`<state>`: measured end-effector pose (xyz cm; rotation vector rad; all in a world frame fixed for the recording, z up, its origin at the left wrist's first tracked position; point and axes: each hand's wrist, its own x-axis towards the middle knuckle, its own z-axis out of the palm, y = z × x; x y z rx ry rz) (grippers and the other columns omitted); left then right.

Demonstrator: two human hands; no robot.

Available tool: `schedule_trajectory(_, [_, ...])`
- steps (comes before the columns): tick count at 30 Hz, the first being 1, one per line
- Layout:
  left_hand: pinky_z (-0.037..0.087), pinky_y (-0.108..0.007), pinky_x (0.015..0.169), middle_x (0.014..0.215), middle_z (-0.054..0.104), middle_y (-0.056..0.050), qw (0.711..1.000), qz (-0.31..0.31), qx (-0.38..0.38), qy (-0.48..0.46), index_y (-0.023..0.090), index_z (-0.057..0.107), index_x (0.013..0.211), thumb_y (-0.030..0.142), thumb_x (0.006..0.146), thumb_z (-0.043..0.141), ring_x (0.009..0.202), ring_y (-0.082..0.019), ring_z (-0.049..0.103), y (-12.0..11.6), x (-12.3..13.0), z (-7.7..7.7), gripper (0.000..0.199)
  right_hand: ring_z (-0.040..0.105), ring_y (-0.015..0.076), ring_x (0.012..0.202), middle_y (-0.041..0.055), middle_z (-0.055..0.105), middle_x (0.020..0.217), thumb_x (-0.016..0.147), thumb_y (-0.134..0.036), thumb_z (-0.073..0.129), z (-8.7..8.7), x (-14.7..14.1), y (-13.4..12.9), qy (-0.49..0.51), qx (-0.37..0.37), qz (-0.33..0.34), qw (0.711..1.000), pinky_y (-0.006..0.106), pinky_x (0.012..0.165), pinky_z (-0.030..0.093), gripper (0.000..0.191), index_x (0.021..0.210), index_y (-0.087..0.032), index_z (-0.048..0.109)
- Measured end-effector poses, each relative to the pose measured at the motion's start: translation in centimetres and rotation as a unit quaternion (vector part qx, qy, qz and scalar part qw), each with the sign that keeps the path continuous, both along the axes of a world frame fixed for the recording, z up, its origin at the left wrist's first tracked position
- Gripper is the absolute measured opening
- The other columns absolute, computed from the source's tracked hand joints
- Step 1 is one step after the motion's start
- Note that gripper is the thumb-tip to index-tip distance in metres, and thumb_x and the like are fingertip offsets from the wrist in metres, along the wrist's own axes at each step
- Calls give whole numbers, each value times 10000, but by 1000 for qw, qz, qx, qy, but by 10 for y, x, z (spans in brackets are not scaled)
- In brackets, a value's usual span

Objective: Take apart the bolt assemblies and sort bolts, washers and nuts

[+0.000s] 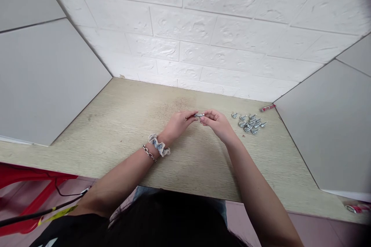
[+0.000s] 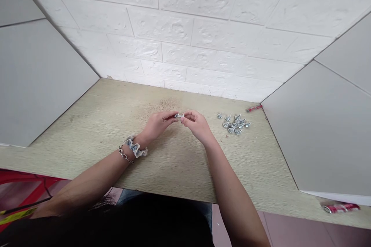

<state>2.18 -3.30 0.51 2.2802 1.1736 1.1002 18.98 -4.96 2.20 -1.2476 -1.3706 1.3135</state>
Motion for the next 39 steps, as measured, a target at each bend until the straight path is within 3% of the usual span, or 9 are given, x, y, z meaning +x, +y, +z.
schedule_trajectory(8, [500,-242,723,884,694,-20,1000,9,-23,-12,190,652,989,276,789,603,756,-145,640,-1,1,3,223,534,104,696,-3,565,734,676,-260,589,-7,-5,2,-7,93,-22,995,247,675,424,163,788,-182,499])
schedule_trajectory(12, [504,-251,731,890,692,-23,999,11,-31,-28,186,647,992,277,790,600,760,-144,637,0,0,3,226,550,124,711,10,584,741,638,-275,615,-5,0,5,-17,78,-52,995,269,688,444,200,783,-178,515])
schedule_trajectory(16, [508,-262,746,910,689,-30,999,7,-18,-35,184,642,999,284,795,595,773,-143,637,0,0,2,232,573,150,716,41,620,788,623,-316,640,-1,27,12,-86,41,-133,986,303,702,455,345,921,-152,578])
schedule_trajectory(18, [510,-264,746,904,689,-34,999,6,-7,-33,177,642,996,282,796,593,776,-143,637,-1,0,1,231,579,163,738,55,634,799,668,-293,598,-4,44,16,-210,50,-179,960,320,742,441,310,941,-147,607])
schedule_trajectory(20, [511,-261,746,900,689,-40,1000,3,3,-30,165,640,998,274,799,590,778,-141,637,-1,0,0,232,580,176,780,68,644,816,700,-221,548,-9,58,20,-352,67,-195,913,328,797,414,265,940,-144,631])
schedule_trajectory(23, [512,-256,750,915,687,-44,1000,1,13,-27,163,638,1005,271,803,586,785,-139,638,-1,0,-1,235,575,192,815,87,651,843,723,-140,469,-18,68,23,-479,87,-138,862,316,799,396,265,913,-148,653])
schedule_trajectory(26, [514,-257,750,928,685,-42,1000,3,20,-24,171,637,1007,274,802,586,787,-138,639,0,0,-1,235,568,197,834,91,652,860,732,-107,418,-23,68,23,-522,101,-86,843,305,785,388,296,888,-153,665])
schedule_trajectory(39, [518,-236,711,869,691,-39,999,1,33,-39,163,638,1000,286,796,595,733,-122,633,0,0,-1,242,548,150,767,25,634,796,697,-123,446,-23,71,25,-436,16,-80,896,272,773,388,347,965,-180,659])
